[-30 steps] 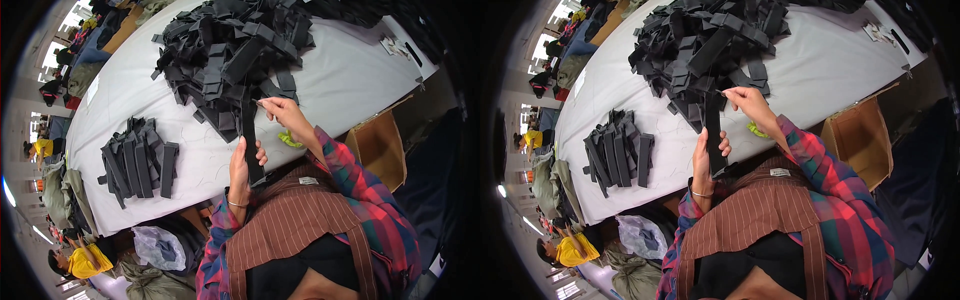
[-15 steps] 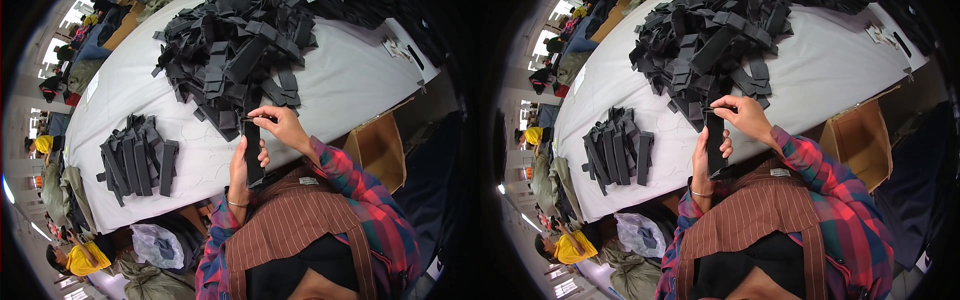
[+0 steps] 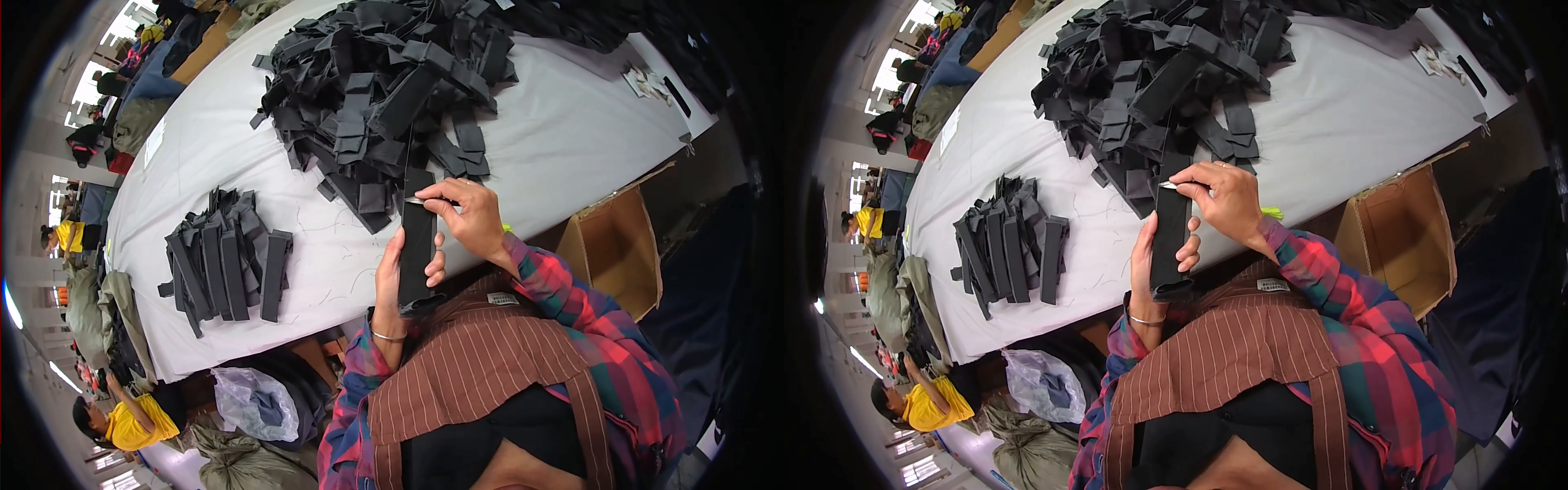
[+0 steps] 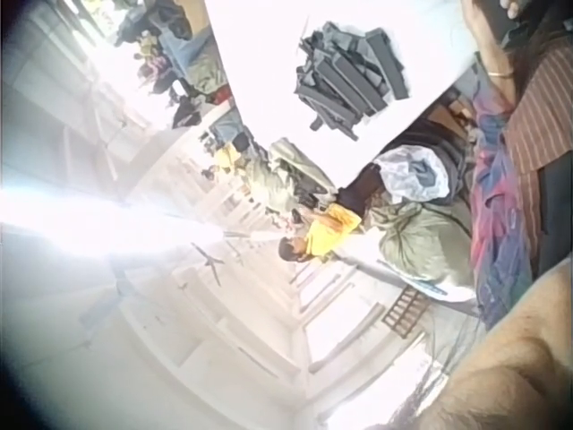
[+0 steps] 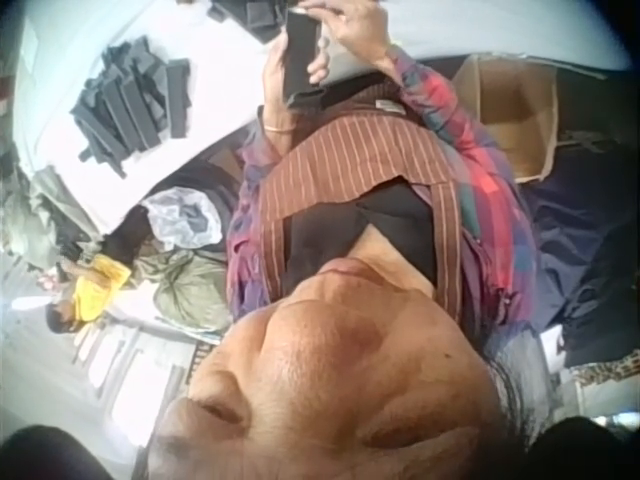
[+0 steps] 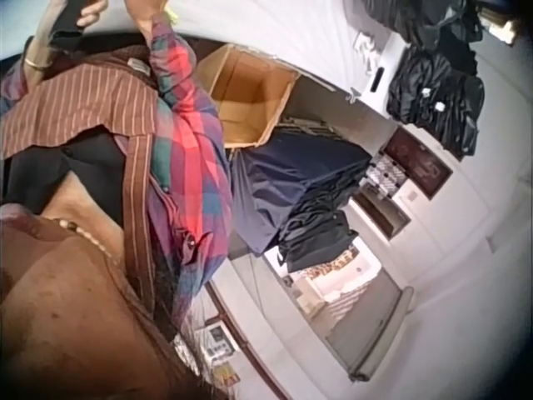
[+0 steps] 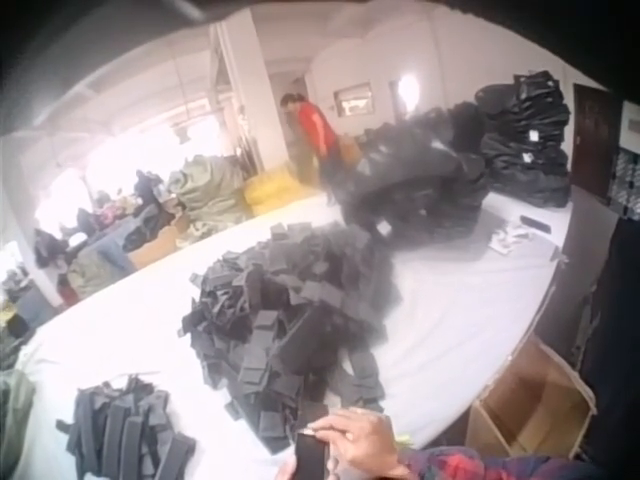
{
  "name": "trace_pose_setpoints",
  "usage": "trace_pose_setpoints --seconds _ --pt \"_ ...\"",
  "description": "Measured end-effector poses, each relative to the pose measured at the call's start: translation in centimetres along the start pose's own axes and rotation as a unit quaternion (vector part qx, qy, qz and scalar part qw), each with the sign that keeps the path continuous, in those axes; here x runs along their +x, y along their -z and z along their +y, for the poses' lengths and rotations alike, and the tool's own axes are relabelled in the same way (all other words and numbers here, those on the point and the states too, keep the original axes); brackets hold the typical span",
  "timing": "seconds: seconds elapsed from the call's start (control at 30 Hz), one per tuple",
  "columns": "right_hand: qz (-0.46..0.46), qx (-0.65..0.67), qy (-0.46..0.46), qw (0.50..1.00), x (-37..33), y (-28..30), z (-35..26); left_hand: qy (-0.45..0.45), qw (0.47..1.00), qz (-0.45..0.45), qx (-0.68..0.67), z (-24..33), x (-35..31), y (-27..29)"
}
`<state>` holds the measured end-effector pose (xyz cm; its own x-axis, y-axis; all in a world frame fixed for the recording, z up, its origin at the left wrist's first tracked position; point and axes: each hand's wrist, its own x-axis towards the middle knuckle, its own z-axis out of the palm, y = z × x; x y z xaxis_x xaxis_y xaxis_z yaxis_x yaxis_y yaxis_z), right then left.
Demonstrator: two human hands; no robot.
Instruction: The recorder uses small scissors to trim threads or excess material from small black fabric components at a workspace.
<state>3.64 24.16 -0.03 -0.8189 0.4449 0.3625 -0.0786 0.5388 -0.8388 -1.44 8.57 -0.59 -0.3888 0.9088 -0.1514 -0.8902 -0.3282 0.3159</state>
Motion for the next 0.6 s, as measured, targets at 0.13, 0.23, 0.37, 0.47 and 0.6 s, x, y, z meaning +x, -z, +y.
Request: trace_pose_setpoints --seconds 0.13,0.23,0.37,0.47,0.6 --pt "-0.026 0.208 -0.117 0.971 1.1 0.7 1.3 0.006 1.000 -0.005 -0.019 0.0 -0.1 -0.1" --pt "-0.030 0.183 -0.164 0.969 2.6 1.1 2.1 0.011 1.000 -0.014 -0.021 -0.1 -0.1 0.1" --pt "-0.053 0.180 -0.185 0.965 4.1 1.0 3.8 0.009 1.000 -0.005 0.015 -0.4 0.1 0.3" --pt "-0.062 0.191 -0.153 0.968 4.7 0.7 3.4 0.013 0.999 0.004 0.039 -0.4 0.1 0.5" --pt "-0.117 0.354 -0.134 0.918 4.3 1.6 -0.1 0.014 0.999 0.026 0.040 -0.7 -0.8 2.0"
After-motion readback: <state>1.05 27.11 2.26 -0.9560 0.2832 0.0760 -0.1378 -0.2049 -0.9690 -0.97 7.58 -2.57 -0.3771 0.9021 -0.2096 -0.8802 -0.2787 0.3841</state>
